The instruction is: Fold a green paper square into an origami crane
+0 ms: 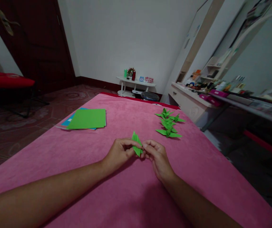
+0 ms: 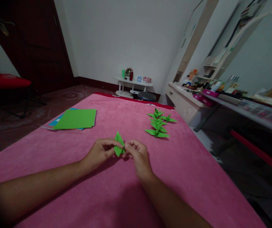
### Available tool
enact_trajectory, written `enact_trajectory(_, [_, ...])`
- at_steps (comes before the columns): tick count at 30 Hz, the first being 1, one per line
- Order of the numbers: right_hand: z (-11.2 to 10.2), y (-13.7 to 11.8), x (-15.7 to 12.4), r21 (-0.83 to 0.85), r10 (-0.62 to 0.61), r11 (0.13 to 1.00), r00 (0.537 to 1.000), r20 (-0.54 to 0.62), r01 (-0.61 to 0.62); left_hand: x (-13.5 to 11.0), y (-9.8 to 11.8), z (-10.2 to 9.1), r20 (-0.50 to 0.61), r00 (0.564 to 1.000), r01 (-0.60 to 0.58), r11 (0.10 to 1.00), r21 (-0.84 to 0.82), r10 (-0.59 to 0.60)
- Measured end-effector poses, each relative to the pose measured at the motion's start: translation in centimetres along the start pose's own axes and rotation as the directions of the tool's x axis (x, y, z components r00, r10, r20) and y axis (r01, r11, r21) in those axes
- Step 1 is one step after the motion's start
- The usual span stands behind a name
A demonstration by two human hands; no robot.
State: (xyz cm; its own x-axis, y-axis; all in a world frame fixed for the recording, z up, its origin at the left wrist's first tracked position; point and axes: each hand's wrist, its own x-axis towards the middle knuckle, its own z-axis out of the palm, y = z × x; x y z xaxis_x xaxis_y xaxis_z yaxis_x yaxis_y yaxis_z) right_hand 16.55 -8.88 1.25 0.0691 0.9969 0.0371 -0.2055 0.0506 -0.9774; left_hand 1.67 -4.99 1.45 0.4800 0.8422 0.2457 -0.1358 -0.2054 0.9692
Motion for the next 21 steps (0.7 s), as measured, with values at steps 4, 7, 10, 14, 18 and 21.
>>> enact_trajectory(4, [0.10, -0.13, -0.06, -0.009, 0.003, 1.000, 1.000, 0.010, -0.003, 0.11, -0.29, -0.10, 0.006, 1.000, -0.006, 0.998, 0.058, 0.006])
enact_trajectory(7, [0.14, -0.01, 0.03, -0.009, 0.002, 1.000, 1.000, -0.010, -0.002, 0.18, -0.36, -0.21, -0.004, 1.000, -0.028, 0.986, 0.164, 0.029])
enact_trajectory(10, [-0.02, 0.20, 0.21, 0.009, 0.013, 1.000, 1.000, -0.023, -0.013, 0.18, -0.28, -0.45, 0.035, 0.999, -0.048, 0.973, 0.226, 0.041])
enact_trajectory(14, [-0.29, 0.46, 0.43, 0.014, 0.029, 0.999, 0.999, -0.018, -0.029, 0.14, 0.13, -0.84, 0.085, 0.996, -0.024, 0.983, 0.181, 0.009])
enact_trajectory(18, [-0.30, 0.65, 0.48, 0.015, 0.017, 1.000, 1.000, -0.009, -0.017, 0.16, 0.48, -0.86, 0.086, 0.996, 0.007, 0.989, 0.147, -0.020])
enact_trajectory(21, [-0.21, 0.70, 0.45, 0.005, -0.009, 1.000, 1.000, -0.011, 0.009, 0.23, 0.24, -0.74, 0.066, 0.998, 0.005, 0.987, 0.164, -0.016])
